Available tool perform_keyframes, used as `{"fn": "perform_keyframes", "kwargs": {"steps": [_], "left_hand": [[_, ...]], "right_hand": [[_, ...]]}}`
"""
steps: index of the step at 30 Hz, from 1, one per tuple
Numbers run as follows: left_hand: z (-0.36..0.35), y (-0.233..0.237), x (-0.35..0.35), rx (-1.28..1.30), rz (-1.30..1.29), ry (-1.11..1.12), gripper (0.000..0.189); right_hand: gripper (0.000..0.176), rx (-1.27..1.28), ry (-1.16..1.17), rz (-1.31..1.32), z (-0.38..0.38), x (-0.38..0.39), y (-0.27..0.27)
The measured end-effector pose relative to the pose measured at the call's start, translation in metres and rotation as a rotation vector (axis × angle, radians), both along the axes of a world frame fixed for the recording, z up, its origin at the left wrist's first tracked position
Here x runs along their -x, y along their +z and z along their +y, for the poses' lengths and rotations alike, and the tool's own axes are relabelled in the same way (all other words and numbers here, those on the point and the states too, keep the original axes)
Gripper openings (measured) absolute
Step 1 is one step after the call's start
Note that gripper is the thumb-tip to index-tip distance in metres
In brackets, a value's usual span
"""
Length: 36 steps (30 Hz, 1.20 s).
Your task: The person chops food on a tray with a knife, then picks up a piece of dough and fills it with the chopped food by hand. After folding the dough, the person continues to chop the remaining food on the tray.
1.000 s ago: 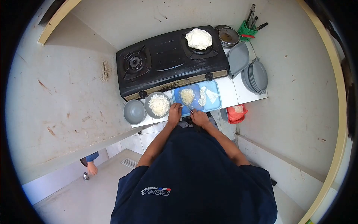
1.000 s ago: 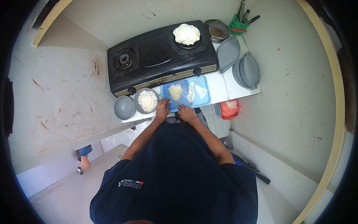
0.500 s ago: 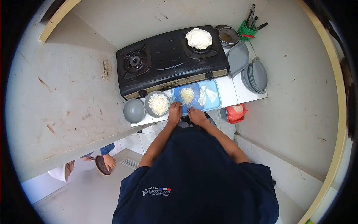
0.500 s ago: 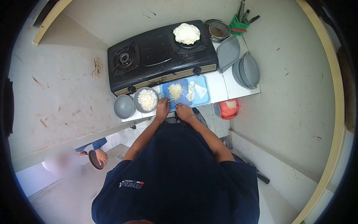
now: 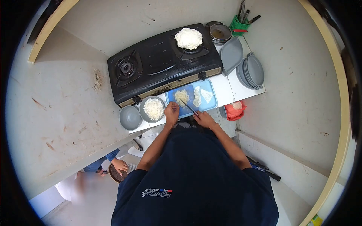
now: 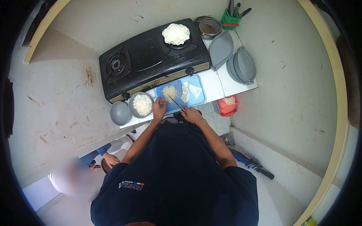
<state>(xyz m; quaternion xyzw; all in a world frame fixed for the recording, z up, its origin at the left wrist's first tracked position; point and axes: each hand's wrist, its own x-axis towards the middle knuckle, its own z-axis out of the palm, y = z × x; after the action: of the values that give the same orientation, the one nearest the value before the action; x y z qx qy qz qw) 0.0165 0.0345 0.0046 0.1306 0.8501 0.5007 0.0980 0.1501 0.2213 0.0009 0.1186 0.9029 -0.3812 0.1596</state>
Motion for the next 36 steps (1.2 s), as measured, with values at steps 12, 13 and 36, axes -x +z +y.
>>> {"fn": "perform_keyframes", "kwargs": {"steps": [12, 13, 36], "left_hand": [[0.056, 0.018, -0.003, -0.021, -0.011, -0.268, 0.026], [0.057, 0.017, -0.004, 0.008, -0.001, -0.286, 0.026], [0.067, 0.005, -0.042, 0.111, 0.116, -0.332, 0.024]], "right_hand": [[0.042, 0.1, -0.094, 0.143, 0.044, -0.022, 0.018], [0.042, 0.102, -0.094, 0.144, 0.046, -0.024, 0.019], [0.024, -0.211, -0.465, 0.257, 0.103, -0.012, -0.017]]}}
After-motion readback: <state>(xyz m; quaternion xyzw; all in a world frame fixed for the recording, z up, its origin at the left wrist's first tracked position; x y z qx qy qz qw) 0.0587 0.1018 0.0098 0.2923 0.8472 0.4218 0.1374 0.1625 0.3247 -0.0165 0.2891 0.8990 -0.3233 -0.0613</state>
